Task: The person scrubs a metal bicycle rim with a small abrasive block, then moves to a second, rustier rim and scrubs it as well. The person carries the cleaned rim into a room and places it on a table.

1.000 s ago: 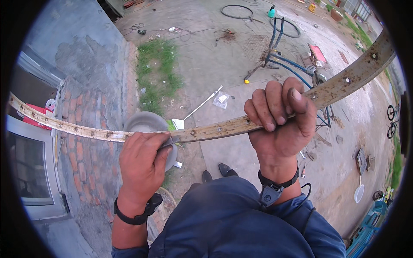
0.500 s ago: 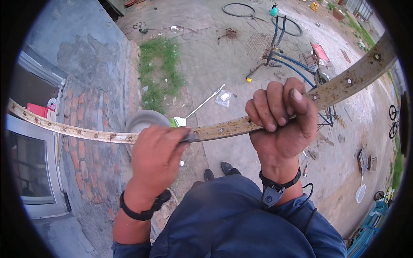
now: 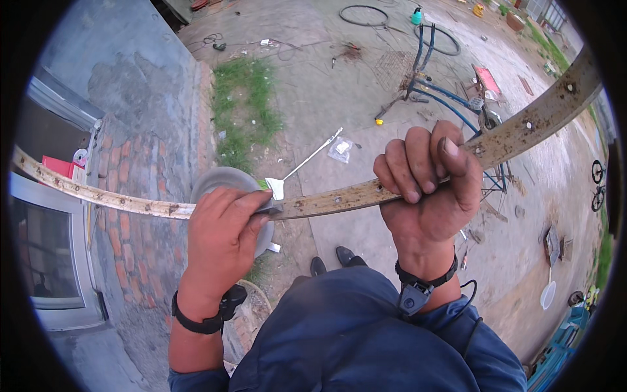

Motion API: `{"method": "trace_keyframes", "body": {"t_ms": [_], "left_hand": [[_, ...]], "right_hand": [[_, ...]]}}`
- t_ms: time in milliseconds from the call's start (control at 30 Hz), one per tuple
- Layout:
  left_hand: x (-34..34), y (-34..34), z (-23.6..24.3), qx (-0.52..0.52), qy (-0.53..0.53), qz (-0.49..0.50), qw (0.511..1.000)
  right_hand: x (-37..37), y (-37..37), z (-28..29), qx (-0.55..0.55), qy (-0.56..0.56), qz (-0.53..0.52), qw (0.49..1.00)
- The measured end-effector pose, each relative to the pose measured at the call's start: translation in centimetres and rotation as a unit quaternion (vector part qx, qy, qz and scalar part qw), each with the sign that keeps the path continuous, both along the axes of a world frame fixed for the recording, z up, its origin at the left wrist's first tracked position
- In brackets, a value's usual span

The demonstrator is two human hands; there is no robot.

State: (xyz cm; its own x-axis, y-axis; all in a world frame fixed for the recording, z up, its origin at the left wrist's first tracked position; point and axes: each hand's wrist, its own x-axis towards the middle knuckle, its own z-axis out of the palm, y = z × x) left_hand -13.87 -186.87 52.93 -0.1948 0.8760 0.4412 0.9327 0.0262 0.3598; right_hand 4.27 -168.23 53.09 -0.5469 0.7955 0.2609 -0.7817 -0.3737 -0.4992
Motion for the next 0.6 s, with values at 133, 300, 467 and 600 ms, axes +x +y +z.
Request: {"method": "trace_keyframes", "body": {"t_ms": [133, 300, 467, 600], "left_hand": [[1.6, 2.0, 0.9, 0.011, -0.02, -0.02, 1.0], [0.1, -0.1, 1.0, -0.037, -0.025, -0.006, 0.999], [0.5, 1.5, 1.5, -0.026, -0.032, -0.033, 0.999], [-0.5, 0.4, 0.8, -0.037, -0.046, -0.015, 0.998]], "right_hand": [[-0.5, 0.0, 0.3, 0.001, 0.001, 0.012, 1.0], [-0.3, -0.4, 0.6, 0.015, -0.013, -0.002, 1.0], [-0.9, -0.4, 0.8, 0.023, -0.016, 0.012, 1.0], [-0.5, -0.6, 0.5, 0.022, -0.014, 0.006, 1.0]]}}
